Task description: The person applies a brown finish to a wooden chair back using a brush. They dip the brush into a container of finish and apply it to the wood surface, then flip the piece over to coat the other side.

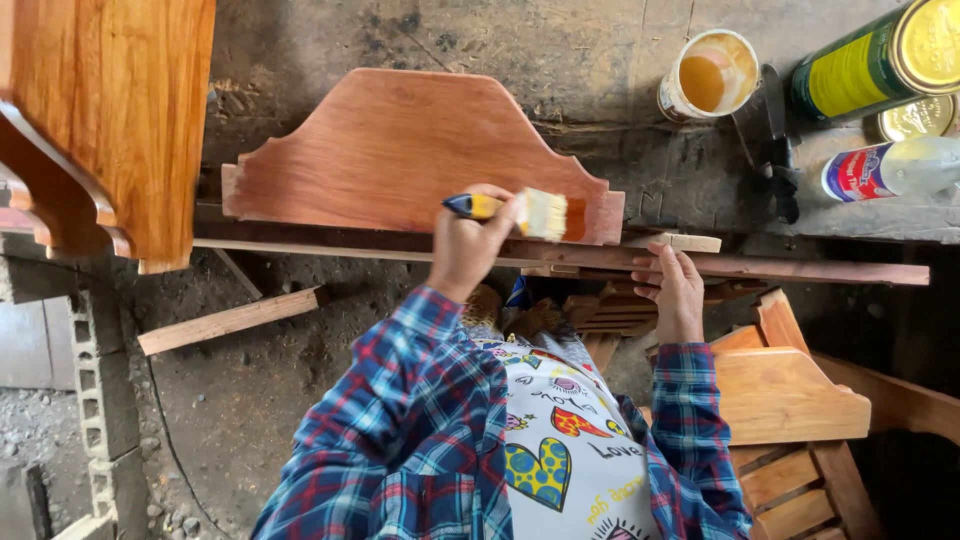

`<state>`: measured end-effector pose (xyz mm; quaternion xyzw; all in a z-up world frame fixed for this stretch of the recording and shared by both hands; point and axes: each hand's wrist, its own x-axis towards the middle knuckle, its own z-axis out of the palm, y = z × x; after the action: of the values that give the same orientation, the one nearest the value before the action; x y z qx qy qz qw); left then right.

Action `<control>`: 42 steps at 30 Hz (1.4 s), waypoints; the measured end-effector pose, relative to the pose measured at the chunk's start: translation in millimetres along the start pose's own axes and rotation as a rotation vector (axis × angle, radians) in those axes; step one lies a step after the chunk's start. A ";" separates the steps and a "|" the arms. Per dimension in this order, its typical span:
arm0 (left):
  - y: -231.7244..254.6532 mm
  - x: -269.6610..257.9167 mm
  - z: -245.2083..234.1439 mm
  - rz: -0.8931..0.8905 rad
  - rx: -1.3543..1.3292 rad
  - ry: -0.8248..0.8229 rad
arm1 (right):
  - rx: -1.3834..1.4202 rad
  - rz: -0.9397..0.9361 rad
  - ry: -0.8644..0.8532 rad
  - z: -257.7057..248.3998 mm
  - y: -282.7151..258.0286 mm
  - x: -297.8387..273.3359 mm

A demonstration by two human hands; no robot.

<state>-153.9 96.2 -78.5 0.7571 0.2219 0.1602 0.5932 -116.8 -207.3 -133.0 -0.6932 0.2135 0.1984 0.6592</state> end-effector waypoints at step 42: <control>12.3 44.5 52.0 0.035 0.090 0.019 | -0.062 -0.055 -0.089 10.2 -22.5 -0.2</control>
<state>-88.0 74.2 -80.3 0.7853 0.2212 0.1677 0.5534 -104.4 -196.2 -114.7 -0.7092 0.1586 0.2175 0.6516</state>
